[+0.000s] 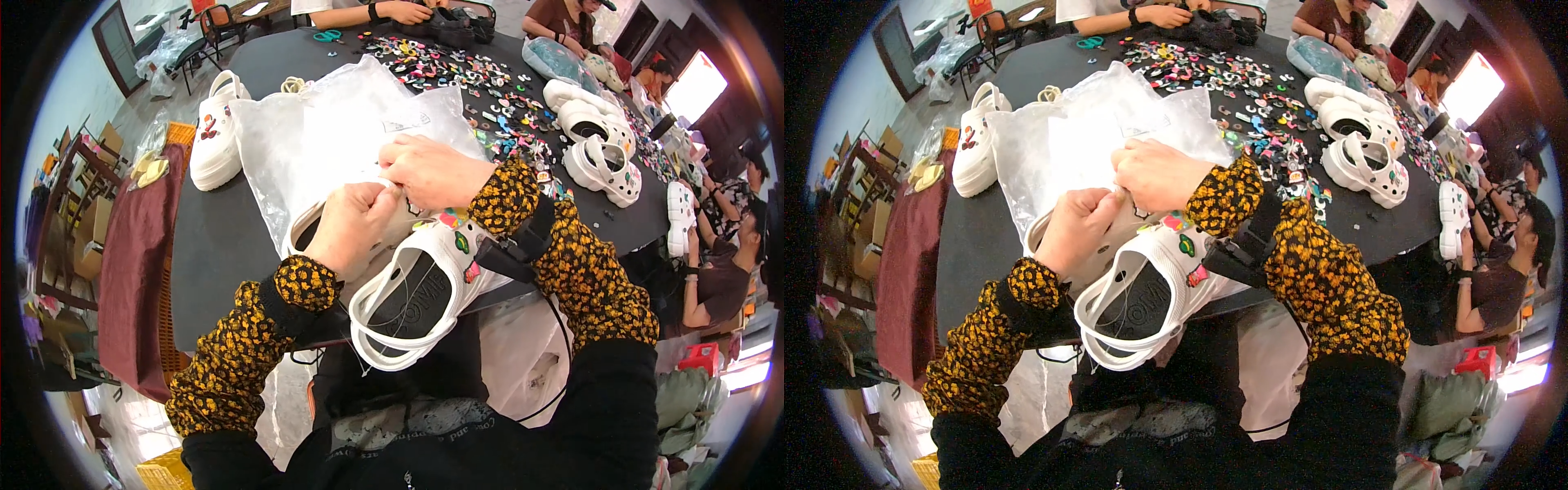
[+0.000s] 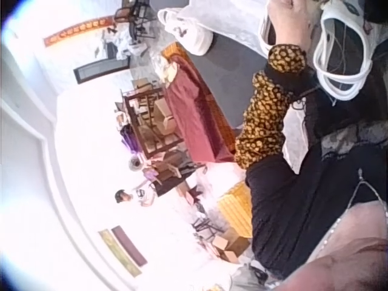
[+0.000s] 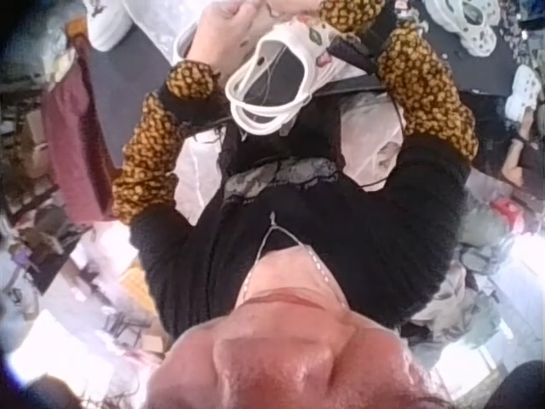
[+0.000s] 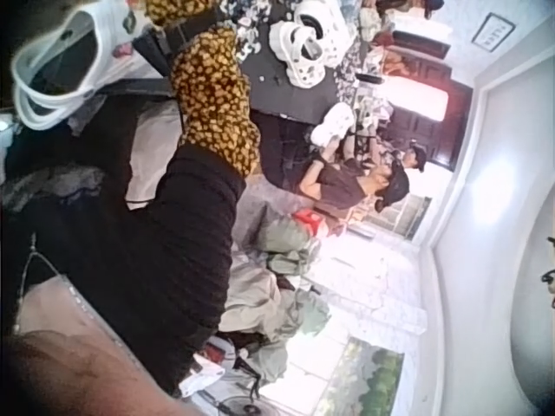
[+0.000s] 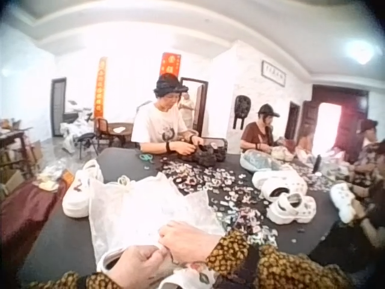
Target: Attach decorative charms to the holes of rubber clog shoes.
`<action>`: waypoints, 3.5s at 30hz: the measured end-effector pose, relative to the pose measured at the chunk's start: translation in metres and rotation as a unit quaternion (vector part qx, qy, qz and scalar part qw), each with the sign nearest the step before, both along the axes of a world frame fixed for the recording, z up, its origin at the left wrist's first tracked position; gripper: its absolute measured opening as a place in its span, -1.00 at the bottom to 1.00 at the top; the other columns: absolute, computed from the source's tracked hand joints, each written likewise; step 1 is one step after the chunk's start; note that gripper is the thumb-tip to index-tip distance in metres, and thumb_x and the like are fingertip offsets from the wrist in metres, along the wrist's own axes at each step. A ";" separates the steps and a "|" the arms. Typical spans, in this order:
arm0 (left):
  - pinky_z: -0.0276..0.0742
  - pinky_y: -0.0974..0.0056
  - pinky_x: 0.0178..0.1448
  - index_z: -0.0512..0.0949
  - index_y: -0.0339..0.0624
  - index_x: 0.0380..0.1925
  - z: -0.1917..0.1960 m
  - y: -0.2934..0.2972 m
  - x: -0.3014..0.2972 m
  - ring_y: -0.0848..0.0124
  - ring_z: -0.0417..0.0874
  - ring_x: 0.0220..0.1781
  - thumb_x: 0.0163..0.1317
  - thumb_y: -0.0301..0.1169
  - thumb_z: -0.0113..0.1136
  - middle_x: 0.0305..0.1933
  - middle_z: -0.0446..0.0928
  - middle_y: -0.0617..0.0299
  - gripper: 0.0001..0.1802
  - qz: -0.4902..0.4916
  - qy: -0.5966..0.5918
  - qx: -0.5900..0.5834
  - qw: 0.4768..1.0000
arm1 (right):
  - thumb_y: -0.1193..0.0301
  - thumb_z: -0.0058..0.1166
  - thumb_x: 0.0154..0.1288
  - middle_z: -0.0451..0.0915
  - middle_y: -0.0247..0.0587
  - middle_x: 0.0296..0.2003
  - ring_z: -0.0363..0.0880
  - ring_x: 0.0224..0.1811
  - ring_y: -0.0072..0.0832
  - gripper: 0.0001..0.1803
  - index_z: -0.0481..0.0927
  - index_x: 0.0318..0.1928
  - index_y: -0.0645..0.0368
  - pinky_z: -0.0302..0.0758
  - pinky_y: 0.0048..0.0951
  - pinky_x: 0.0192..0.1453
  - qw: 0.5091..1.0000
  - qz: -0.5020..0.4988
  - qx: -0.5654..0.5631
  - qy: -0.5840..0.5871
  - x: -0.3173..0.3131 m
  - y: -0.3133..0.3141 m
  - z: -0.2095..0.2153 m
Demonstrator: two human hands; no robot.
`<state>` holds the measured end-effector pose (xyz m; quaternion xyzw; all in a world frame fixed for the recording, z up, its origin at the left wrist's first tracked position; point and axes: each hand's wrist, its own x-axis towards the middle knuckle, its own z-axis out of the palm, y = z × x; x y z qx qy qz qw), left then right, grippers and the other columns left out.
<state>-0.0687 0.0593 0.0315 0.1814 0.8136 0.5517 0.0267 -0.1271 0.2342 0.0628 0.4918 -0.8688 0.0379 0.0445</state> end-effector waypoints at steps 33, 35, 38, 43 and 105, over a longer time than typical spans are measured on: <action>0.42 0.14 -0.34 0.49 -0.39 -0.57 0.007 -0.007 0.003 0.04 0.52 -0.46 0.16 -0.39 0.20 -0.47 0.47 -0.03 -0.74 -0.063 0.202 -0.084 0.974 | 0.60 0.00 0.13 0.54 -0.02 -0.19 0.50 -0.08 -0.16 -0.75 0.63 -0.15 0.29 0.43 -0.31 0.03 0.971 -0.075 -0.216 -0.064 0.022 0.030 0.021; 0.42 0.13 -0.35 0.51 -0.38 -0.58 0.002 -0.007 0.001 0.01 0.51 -0.45 0.15 -0.38 0.22 -0.51 0.47 -0.04 -0.74 -0.068 0.179 -0.078 0.978 | 0.59 0.00 0.14 0.53 -0.04 -0.22 0.50 -0.11 -0.17 -0.76 0.63 -0.17 0.29 0.43 -0.31 0.00 0.970 -0.042 -0.239 -0.021 0.019 0.029 0.012; 0.37 0.25 -0.42 0.53 -0.39 -0.56 0.002 -0.011 0.004 0.36 0.44 -0.56 0.24 -0.25 0.18 -0.64 0.44 0.12 -0.63 -0.073 0.082 -0.051 0.993 | 0.59 -0.01 0.15 0.53 -0.05 -0.23 0.50 -0.12 -0.16 -0.76 0.63 -0.16 0.29 0.43 -0.30 0.00 0.972 -0.047 -0.213 -0.083 0.024 0.029 0.023; 0.28 0.42 -0.45 0.56 -0.39 -0.55 0.009 -0.006 0.006 0.67 0.28 -0.54 0.35 -0.11 0.06 -0.64 0.44 0.41 -0.49 -0.033 -0.071 0.063 0.995 | 0.53 0.04 0.11 0.54 0.04 -0.32 0.52 -0.16 -0.08 -0.79 0.66 -0.24 0.27 0.44 -0.21 -0.04 0.969 -0.033 -0.241 -0.053 0.027 0.028 0.021; 0.47 0.28 -0.24 0.54 -0.40 -0.16 0.007 -0.050 -0.006 0.26 0.58 -0.35 0.24 -0.47 0.08 -0.36 0.56 -0.03 -0.77 -0.026 0.180 -0.108 0.977 | 0.37 0.05 0.06 0.46 -0.22 -0.36 0.45 -0.14 -0.35 -0.84 0.47 -0.38 0.19 0.41 -0.38 -0.23 0.987 -0.085 -0.055 0.122 0.098 -0.008 0.010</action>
